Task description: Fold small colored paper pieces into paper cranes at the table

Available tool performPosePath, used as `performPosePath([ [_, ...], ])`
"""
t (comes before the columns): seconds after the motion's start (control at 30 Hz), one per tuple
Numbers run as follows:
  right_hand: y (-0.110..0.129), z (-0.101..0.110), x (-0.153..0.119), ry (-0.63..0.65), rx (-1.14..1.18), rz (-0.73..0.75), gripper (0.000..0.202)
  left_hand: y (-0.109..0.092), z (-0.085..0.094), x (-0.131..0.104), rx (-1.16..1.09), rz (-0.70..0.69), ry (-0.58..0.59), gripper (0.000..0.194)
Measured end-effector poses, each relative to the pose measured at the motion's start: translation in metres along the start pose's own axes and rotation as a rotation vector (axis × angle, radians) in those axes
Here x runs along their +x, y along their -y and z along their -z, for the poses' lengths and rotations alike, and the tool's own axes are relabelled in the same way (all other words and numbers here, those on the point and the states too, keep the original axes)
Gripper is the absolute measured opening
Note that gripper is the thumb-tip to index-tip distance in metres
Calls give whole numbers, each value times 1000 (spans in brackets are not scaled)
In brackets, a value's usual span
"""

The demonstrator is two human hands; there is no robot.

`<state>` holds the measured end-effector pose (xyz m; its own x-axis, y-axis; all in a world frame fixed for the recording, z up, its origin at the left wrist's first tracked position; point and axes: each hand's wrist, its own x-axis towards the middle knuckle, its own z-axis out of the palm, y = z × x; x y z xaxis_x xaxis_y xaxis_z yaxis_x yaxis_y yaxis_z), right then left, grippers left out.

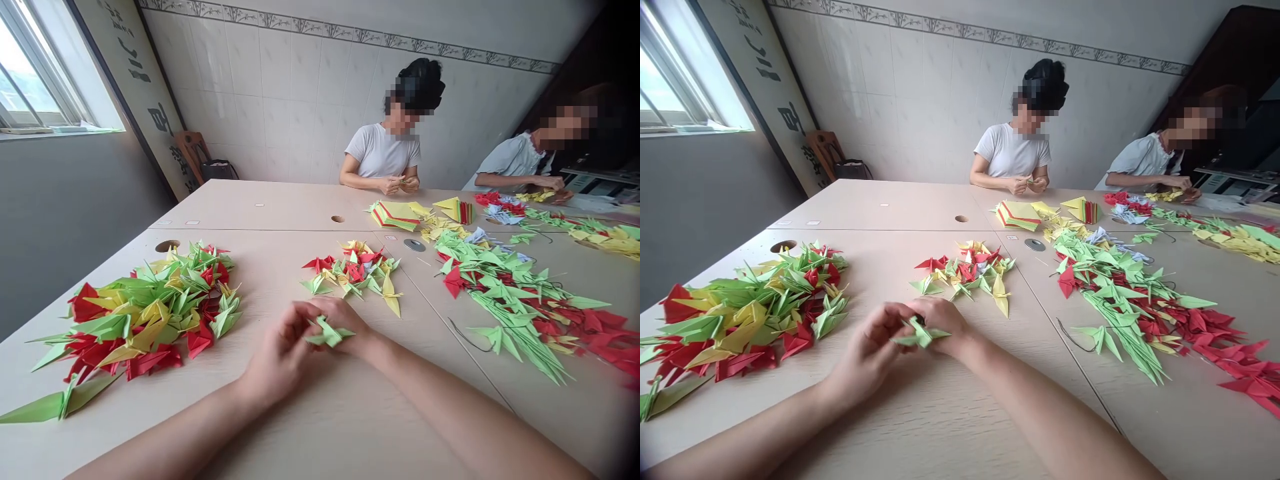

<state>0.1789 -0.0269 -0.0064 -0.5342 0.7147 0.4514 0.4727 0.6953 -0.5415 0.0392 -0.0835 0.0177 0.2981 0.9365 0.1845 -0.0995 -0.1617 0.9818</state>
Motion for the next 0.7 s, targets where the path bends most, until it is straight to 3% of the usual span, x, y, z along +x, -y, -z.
performPosePath([
  [0.07,3,1,-1,1,17,-27,12,4,9,8,-211,131,-162,18],
  [0.17,4,1,-2,-73,5,-100,22,5,18,17,-414,261,-304,31],
  [0.3,-3,1,-1,-248,-21,-201,20,6,25,25,-479,294,-418,35],
  [0.4,-5,2,-1,-341,43,-211,16,7,28,29,-456,259,-439,37],
  [0.7,4,2,-3,-420,123,-185,21,10,32,36,-505,276,-474,31],
])
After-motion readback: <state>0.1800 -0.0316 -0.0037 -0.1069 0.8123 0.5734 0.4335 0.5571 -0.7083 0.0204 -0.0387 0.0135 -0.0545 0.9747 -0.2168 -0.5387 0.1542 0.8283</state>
